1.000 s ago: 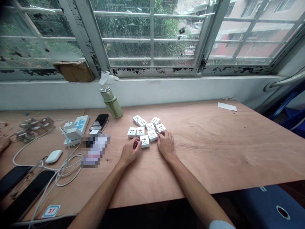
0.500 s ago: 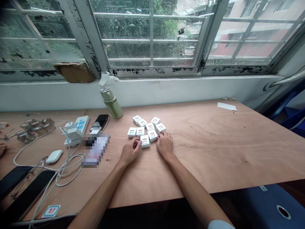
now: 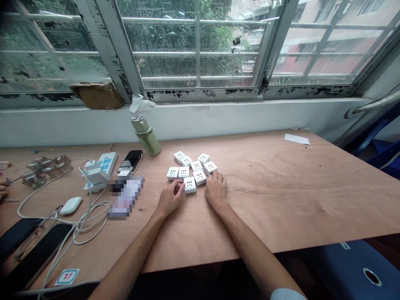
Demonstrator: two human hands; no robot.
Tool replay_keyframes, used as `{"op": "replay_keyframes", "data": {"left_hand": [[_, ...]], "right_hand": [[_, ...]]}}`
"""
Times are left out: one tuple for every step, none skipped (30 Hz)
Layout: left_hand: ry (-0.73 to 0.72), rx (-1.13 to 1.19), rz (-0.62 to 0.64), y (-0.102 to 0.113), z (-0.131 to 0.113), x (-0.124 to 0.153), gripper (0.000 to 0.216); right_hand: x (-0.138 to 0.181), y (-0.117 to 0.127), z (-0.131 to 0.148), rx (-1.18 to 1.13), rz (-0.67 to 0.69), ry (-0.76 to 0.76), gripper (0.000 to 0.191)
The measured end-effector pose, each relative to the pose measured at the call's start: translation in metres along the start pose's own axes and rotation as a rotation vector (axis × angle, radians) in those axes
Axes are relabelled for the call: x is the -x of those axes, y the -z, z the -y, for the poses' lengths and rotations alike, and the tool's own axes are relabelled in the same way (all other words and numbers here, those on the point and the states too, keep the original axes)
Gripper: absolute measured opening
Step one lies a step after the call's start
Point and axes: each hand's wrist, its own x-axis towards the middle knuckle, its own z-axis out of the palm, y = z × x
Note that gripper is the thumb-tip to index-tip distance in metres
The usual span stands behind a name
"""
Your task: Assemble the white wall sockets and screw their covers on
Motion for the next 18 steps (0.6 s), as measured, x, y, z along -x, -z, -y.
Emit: {"op": "replay_keyframes", "data": {"left_hand": [[-0.001, 0.001, -0.002, 0.000, 0.000, 0.000, 0.036], [-0.003, 0.003, -0.003, 0.000, 0.000, 0.000, 0.035], [-0.004, 0.004, -0.003, 0.000, 0.000, 0.000, 0.035], [-0.005, 0.005, -0.003, 0.000, 0.000, 0.000, 0.035], [-0.004, 0.004, -0.003, 0.000, 0.000, 0.000, 0.035], [-0.002, 0.001, -0.004, 0.000, 0.000, 0.000, 0.034], [0.001, -0.002, -0.005, 0.000, 0.000, 0.000, 0.034], [0.002, -0.005, -0.007, 0.000, 0.000, 0.000, 0.034], [0.001, -0.007, -0.009, -0.001, 0.000, 0.000, 0.034], [0.000, -0.007, -0.011, -0.001, 0.001, 0.000, 0.034], [-0.003, -0.005, -0.012, -0.001, 0.001, 0.000, 0.033], [-0.006, -0.001, -0.011, 0.000, 0.001, 0.000, 0.033], [-0.010, 0.002, -0.006, 0.000, 0.001, 0.000, 0.033], [-0.013, 0.004, -0.003, 0.000, 0.001, 0.000, 0.033], [-0.020, 0.000, -0.007, 0.000, 0.001, 0.001, 0.032], [-0.034, -0.014, -0.021, -0.001, 0.000, 0.002, 0.032], [-0.059, -0.040, -0.043, -0.002, -0.001, 0.003, 0.030], [-0.095, -0.076, -0.070, -0.003, -0.002, 0.005, 0.029]], "right_hand": [[0.000, 0.000, 0.001, 0.014, -0.001, 0.005, 0.021], [0.001, 0.001, 0.002, 0.018, -0.003, 0.007, 0.022], [0.002, 0.002, 0.003, 0.014, -0.006, 0.007, 0.023], [0.002, 0.003, 0.004, 0.003, -0.010, 0.007, 0.023], [0.002, 0.004, 0.004, -0.010, -0.015, 0.006, 0.023], [0.003, 0.006, 0.004, -0.020, -0.024, 0.007, 0.023], [0.003, 0.007, 0.004, -0.023, -0.037, 0.010, 0.024], [0.003, 0.009, 0.003, -0.020, -0.055, 0.014, 0.025], [0.003, 0.011, 0.004, -0.014, -0.077, 0.021, 0.025], [0.004, 0.013, 0.004, -0.011, -0.098, 0.029, 0.026], [0.004, 0.015, 0.005, -0.015, -0.116, 0.042, 0.026], [0.004, 0.017, 0.006, -0.028, -0.126, 0.061, 0.026], [0.004, 0.018, 0.008, -0.051, -0.129, 0.085, 0.027], [0.005, 0.019, 0.011, -0.078, -0.126, 0.114, 0.027], [0.005, 0.019, 0.013, -0.103, -0.118, 0.145, 0.027], [0.006, 0.019, 0.016, -0.122, -0.111, 0.174, 0.026], [0.006, 0.019, 0.020, -0.132, -0.107, 0.196, 0.025], [0.007, 0.019, 0.023, -0.133, -0.105, 0.214, 0.025]]}}
